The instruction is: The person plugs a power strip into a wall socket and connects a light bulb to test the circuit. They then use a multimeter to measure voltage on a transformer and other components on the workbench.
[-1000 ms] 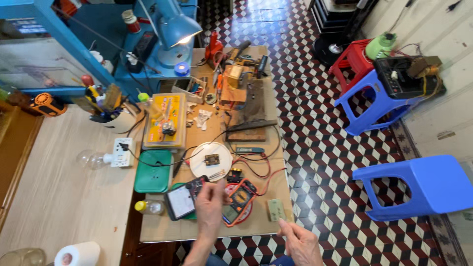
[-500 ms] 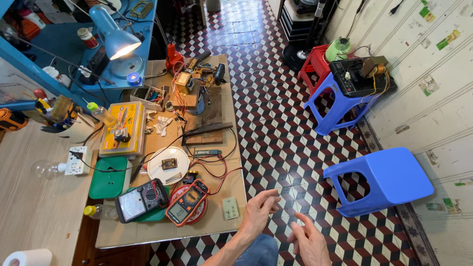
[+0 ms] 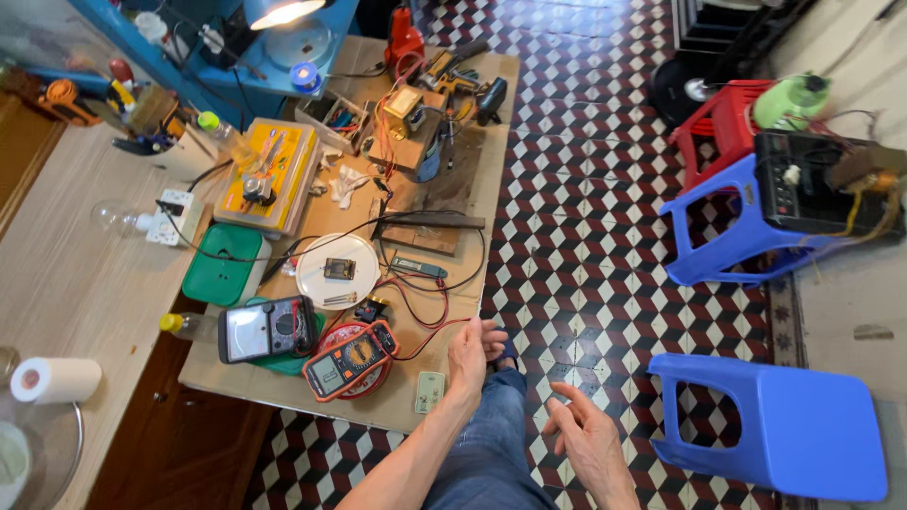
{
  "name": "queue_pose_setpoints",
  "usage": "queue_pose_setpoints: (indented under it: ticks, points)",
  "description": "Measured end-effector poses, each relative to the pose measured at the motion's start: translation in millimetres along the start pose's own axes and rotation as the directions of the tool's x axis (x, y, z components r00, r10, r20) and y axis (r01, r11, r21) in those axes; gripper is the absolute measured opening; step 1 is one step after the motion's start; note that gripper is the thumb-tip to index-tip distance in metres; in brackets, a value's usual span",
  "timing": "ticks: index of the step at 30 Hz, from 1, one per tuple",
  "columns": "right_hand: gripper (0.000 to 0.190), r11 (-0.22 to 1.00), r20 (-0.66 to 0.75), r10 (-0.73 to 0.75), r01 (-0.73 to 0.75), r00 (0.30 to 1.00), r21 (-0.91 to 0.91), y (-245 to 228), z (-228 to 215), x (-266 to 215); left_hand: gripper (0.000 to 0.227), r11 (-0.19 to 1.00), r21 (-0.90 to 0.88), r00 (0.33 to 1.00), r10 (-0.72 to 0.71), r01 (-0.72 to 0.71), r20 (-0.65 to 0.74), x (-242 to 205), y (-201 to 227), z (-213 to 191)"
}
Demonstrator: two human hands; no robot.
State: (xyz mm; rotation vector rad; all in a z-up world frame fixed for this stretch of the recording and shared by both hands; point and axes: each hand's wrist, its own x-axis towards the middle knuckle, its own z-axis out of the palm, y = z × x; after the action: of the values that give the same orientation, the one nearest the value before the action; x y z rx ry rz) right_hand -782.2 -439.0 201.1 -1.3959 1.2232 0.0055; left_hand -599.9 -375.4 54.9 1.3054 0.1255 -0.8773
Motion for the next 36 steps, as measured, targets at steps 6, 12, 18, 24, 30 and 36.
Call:
queue_pose_setpoints:
  ticks: [6, 12, 18, 24, 30, 36]
  points:
    - [0.045, 0.985, 0.184, -0.049, 0.079, 0.982, -0.157, -68, -44, 104, 0.049, 0.993, 0.091, 0.945, -0.040, 0.074, -0.326, 86, -2, 19]
    - [0.043, 0.933, 0.308, -0.132, 0.223, 0.942, -0.281, -135, -78, 198, 0.051, 0.998, 0.060, 0.898, 0.014, 0.013, -0.439, 138, -7, 11]
    - [0.041, 0.864, 0.511, -0.053, 0.296, 0.858, -0.407, -175, -71, 258, 0.031, 0.903, -0.368, 0.730, -0.096, -0.222, -0.676, 130, -38, -13]
    - [0.041, 0.743, 0.702, 0.095, 0.420, 0.705, -0.522, -221, -59, 281, 0.031, 0.981, -0.196, 0.115, -0.193, -0.011, -0.974, 85, -70, -4]
    - [0.043, 0.543, 0.736, 0.276, 0.531, 0.619, -0.650, -237, -44, 305, 0.053, 0.749, -0.406, 0.263, -0.312, -0.523, -0.913, 109, -81, -7]
    - [0.046, 0.517, 0.729, 0.440, 0.515, 0.525, -0.683, -199, -5, 321, 0.038, 0.774, -0.441, 0.442, -0.234, -0.454, -0.866, 135, -87, -9]
